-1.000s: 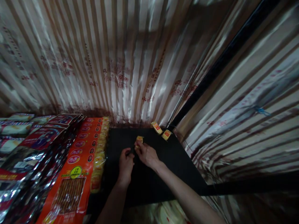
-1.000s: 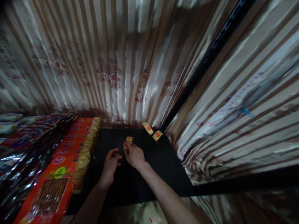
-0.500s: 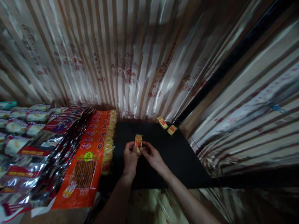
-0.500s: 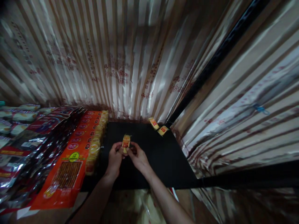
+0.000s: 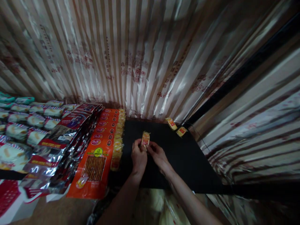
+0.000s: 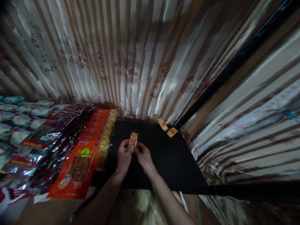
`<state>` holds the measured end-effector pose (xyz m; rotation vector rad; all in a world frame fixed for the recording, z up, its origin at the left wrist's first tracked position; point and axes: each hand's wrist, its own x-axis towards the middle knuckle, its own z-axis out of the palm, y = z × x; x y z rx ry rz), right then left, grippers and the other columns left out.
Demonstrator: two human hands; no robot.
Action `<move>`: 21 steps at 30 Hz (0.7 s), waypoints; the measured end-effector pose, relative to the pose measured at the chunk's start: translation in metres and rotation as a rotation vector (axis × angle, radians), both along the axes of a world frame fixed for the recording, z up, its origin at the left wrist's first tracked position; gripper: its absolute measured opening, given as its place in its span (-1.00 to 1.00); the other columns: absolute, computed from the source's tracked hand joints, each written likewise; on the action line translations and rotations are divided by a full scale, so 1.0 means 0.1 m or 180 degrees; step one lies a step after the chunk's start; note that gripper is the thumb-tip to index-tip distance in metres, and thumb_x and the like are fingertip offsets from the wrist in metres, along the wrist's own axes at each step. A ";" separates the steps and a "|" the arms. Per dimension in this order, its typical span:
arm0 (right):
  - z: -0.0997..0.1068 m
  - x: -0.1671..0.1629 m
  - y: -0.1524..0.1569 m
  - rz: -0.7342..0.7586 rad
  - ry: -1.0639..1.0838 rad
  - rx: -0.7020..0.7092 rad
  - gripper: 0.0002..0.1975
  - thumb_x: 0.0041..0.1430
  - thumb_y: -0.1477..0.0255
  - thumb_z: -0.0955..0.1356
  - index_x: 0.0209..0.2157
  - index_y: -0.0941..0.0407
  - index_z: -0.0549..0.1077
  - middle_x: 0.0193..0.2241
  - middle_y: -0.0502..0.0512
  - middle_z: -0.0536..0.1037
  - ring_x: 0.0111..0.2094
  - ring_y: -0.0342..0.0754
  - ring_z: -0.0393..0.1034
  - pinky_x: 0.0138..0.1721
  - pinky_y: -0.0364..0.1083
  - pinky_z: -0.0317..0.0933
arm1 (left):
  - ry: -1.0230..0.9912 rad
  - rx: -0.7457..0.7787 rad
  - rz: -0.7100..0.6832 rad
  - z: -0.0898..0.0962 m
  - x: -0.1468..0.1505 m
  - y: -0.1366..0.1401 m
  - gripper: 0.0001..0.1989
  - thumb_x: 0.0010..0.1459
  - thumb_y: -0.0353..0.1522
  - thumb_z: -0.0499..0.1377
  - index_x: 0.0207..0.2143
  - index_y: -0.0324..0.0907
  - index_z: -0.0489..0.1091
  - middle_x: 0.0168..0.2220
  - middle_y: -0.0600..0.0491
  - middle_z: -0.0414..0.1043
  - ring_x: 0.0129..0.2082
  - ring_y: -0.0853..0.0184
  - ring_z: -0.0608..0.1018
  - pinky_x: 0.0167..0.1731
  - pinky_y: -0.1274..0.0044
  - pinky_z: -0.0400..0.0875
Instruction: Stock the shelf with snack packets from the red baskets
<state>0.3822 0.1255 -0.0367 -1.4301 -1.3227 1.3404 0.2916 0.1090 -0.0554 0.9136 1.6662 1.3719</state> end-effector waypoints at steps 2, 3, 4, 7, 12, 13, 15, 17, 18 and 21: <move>-0.02 0.01 -0.03 -0.0115 0.0034 -0.0003 -0.56 -0.12 0.17 0.40 -0.23 0.15 0.45 -0.32 0.11 0.56 -0.27 0.01 0.43 -0.26 -0.08 0.27 | 0.0174 0.0053 -0.0034 0.01 0.01 -0.04 -0.75 0.09 -0.43 0.02 -0.16 -0.17 0.34 -0.14 -0.05 0.43 -0.13 0.27 0.49 -0.13 0.44 0.38; -0.02 0.02 -0.04 -0.0160 0.0063 -0.0011 -0.56 -0.14 0.18 0.41 -0.23 0.14 0.45 -0.31 0.11 0.56 -0.27 0.01 0.43 -0.26 -0.08 0.28 | 0.0234 0.0078 -0.0052 0.02 0.01 -0.05 -0.74 0.09 -0.43 0.01 -0.14 -0.18 0.34 -0.12 -0.07 0.41 -0.11 0.26 0.48 -0.11 0.43 0.37; -0.03 0.03 -0.05 -0.0199 0.0101 -0.0026 -0.57 -0.15 0.18 0.41 -0.24 0.14 0.46 -0.31 0.11 0.56 -0.28 0.01 0.43 -0.26 -0.07 0.28 | 0.0269 0.0093 -0.0057 0.03 0.01 -0.07 -0.72 0.10 -0.43 0.01 -0.13 -0.19 0.33 -0.11 -0.09 0.40 -0.09 0.24 0.47 -0.10 0.41 0.37; -0.02 0.02 -0.06 -0.0265 0.0232 -0.0071 -0.58 -0.18 0.19 0.42 -0.26 0.13 0.46 -0.35 0.11 0.57 -0.32 0.02 0.45 -0.28 -0.06 0.30 | 0.0283 0.0157 0.0046 0.05 0.04 -0.10 -0.69 0.10 -0.41 0.02 -0.07 -0.21 0.30 -0.08 -0.13 0.36 -0.06 0.20 0.46 -0.12 0.39 0.40; 0.02 -0.08 0.10 -0.0295 0.0459 0.0102 -0.60 -0.15 0.20 0.41 -0.27 0.14 0.46 -0.38 0.09 0.58 -0.34 0.00 0.46 -0.25 -0.06 0.30 | 0.0333 0.0457 0.0272 0.13 0.10 -0.07 -0.70 0.14 -0.39 -0.01 -0.06 -0.16 0.29 0.02 -0.11 0.26 -0.01 0.24 0.43 -0.06 0.42 0.37; 0.04 -0.11 0.17 -0.0320 0.0462 0.0129 -0.60 -0.15 0.20 0.40 -0.27 0.14 0.46 -0.38 0.10 0.58 -0.34 0.00 0.46 -0.26 -0.06 0.31 | 0.0349 0.0530 0.0291 0.15 0.12 -0.04 -0.70 0.14 -0.39 -0.02 -0.06 -0.15 0.30 0.05 -0.11 0.22 0.00 0.25 0.41 -0.03 0.42 0.35; 0.05 -0.17 0.33 -0.0355 0.0405 0.0174 -0.62 -0.14 0.21 0.39 -0.28 0.14 0.46 -0.39 0.09 0.58 -0.35 0.00 0.46 -0.29 -0.07 0.31 | 0.0366 0.0672 0.0304 0.17 0.13 0.07 -0.68 0.14 -0.39 -0.02 -0.05 -0.15 0.30 0.10 -0.10 0.15 0.04 0.26 0.38 0.03 0.42 0.30; 0.05 -0.23 0.52 -0.0371 0.0296 0.0226 -0.67 -0.13 0.24 0.38 -0.31 0.14 0.46 -0.41 0.08 0.57 -0.36 -0.02 0.46 -0.30 -0.09 0.32 | 0.0321 0.0677 0.0325 0.19 0.12 0.22 -0.68 0.14 -0.40 -0.03 -0.05 -0.18 0.32 0.11 -0.11 0.13 0.05 0.25 0.36 0.09 0.42 0.24; 0.05 -0.26 0.61 -0.0388 0.0234 0.0239 -0.69 -0.12 0.27 0.37 -0.32 0.14 0.47 -0.41 0.07 0.57 -0.36 -0.03 0.46 -0.29 -0.09 0.32 | 0.0266 0.0608 0.0331 0.20 0.11 0.30 -0.68 0.15 -0.40 -0.03 -0.06 -0.20 0.34 0.09 -0.13 0.14 0.06 0.25 0.35 0.11 0.42 0.21; 0.00 -0.36 0.84 -0.0490 0.0061 0.0188 -0.73 -0.09 0.32 0.36 -0.31 0.14 0.46 -0.39 0.06 0.58 -0.34 -0.06 0.46 -0.25 -0.11 0.32 | 0.0004 0.0320 0.0338 0.19 0.06 0.49 -0.68 0.18 -0.37 -0.06 -0.11 -0.23 0.39 0.05 -0.14 0.21 0.12 0.25 0.30 0.18 0.45 0.10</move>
